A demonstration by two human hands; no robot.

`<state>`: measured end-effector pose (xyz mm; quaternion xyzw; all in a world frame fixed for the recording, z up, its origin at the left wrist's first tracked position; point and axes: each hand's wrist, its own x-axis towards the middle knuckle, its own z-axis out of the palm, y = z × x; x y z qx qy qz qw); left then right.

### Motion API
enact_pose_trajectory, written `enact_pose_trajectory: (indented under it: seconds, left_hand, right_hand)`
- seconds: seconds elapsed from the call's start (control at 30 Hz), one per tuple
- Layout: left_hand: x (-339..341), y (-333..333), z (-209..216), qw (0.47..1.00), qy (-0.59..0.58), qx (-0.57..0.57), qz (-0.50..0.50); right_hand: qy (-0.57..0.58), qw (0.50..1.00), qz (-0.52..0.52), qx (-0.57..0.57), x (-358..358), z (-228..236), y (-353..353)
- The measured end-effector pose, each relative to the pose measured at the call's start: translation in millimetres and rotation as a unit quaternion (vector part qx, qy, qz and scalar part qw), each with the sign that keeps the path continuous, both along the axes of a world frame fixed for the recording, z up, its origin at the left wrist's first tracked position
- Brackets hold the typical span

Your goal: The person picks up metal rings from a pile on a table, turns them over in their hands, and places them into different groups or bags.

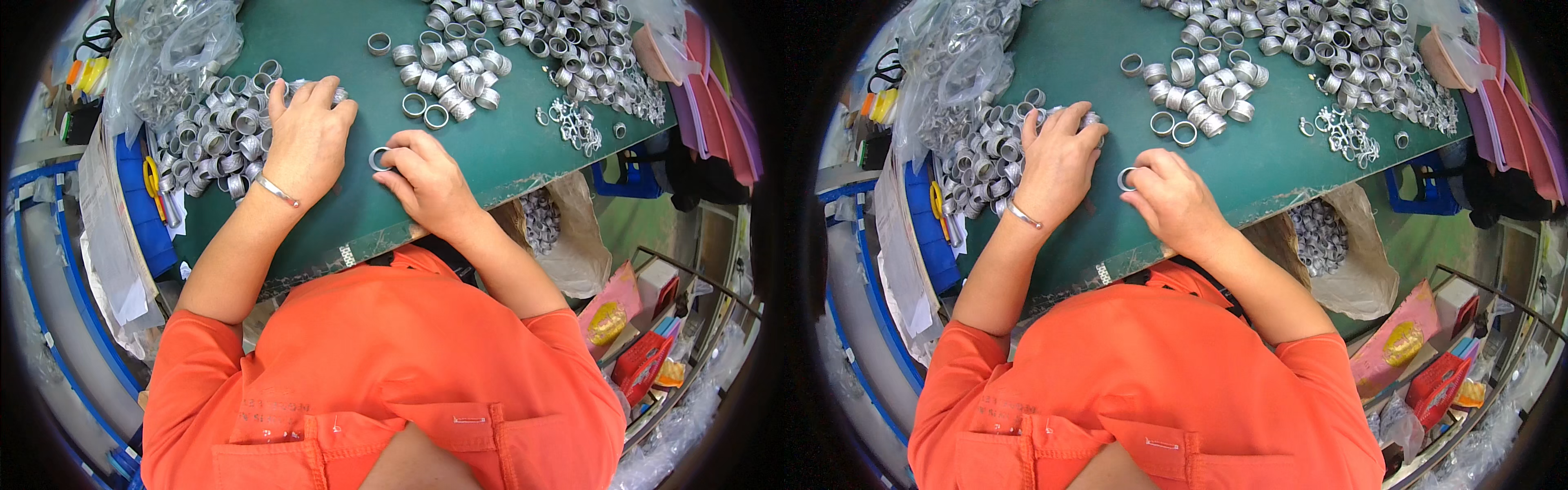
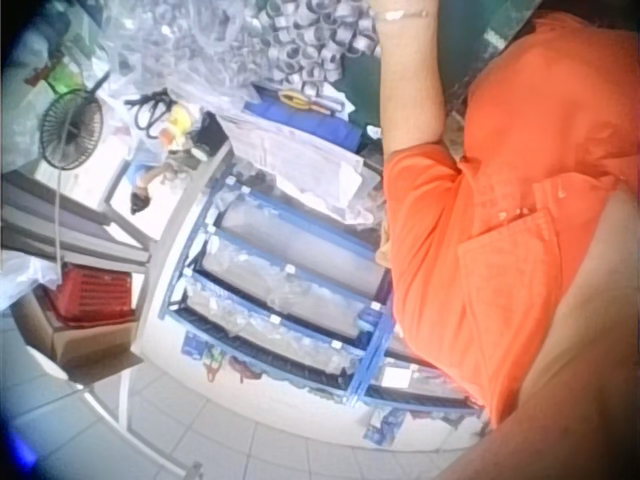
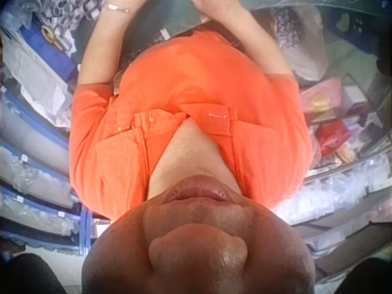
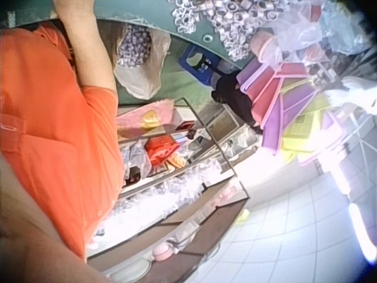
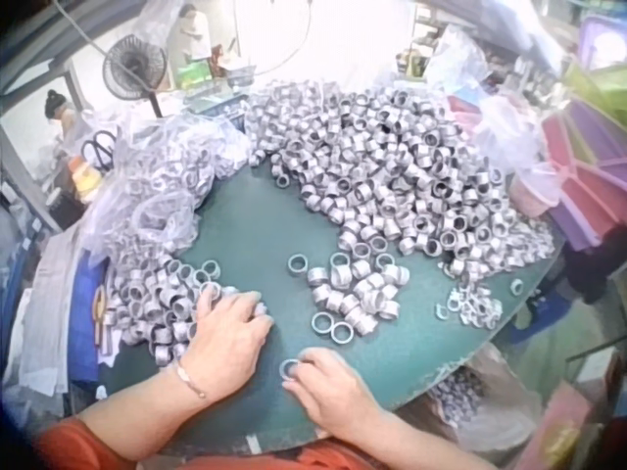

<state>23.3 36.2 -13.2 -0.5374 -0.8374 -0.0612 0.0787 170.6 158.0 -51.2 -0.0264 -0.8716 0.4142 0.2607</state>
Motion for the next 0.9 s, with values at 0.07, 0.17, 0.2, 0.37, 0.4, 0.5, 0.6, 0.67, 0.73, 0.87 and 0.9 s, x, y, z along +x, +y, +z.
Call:
enact_pose_trajectory:
  seconds: [0.07,0.17,0.2,0.37,0.4,0.5,0.6,0.67,0.73,0.87,0.9]
  left_hand:
    - [-0.5,-0.2,1.7,1.000,0.002,0.018,-0.009]
    - [0.4,3.6,5.3,0.996,-0.014,0.069,-0.048]
    - [1.0,8.5,4.4,0.993,-0.037,0.088,-0.067]
    - [15.3,45.8,-11.1,0.987,-0.084,0.084,-0.107]
    - [18.0,49.6,-16.8,0.989,-0.091,0.068,-0.095]
    - [17.6,50.2,-21.6,0.961,-0.194,0.148,-0.133]
    - [28.7,43.3,-6.2,0.749,-0.616,0.242,-0.036]
    - [30.6,35.1,2.4,0.557,-0.797,0.232,0.021]
    - [30.4,27.7,2.8,0.426,-0.873,0.238,0.014]
    - [25.9,21.1,-1.0,0.257,-0.933,0.250,-0.028]
    - [25.3,19.8,-3.5,0.224,-0.940,0.252,-0.046]
  right_hand:
    - [0.018,0.999,-0.039,0.021,-2.3,4.0,3.2]
    - [-0.034,0.970,-0.178,0.163,-1.4,8.7,25.8]
    - [-0.057,0.966,-0.175,0.182,0.2,8.5,30.3]
    - [-0.025,0.986,-0.147,0.078,9.2,8.1,36.2]
    - [-0.002,0.989,-0.146,-0.005,11.4,8.7,35.1]
    - [0.004,0.963,-0.090,-0.255,25.3,12.5,36.8]
    - [0.079,0.883,-0.001,-0.463,32.9,4.0,38.9]
    - [0.084,0.848,0.008,-0.523,36.2,11.7,37.2]
    - [0.093,0.820,0.031,-0.564,37.4,15.3,36.7]
    - [0.085,0.795,0.079,-0.595,38.3,16.8,35.7]
    - [0.082,0.786,0.090,-0.606,37.4,18.7,34.9]
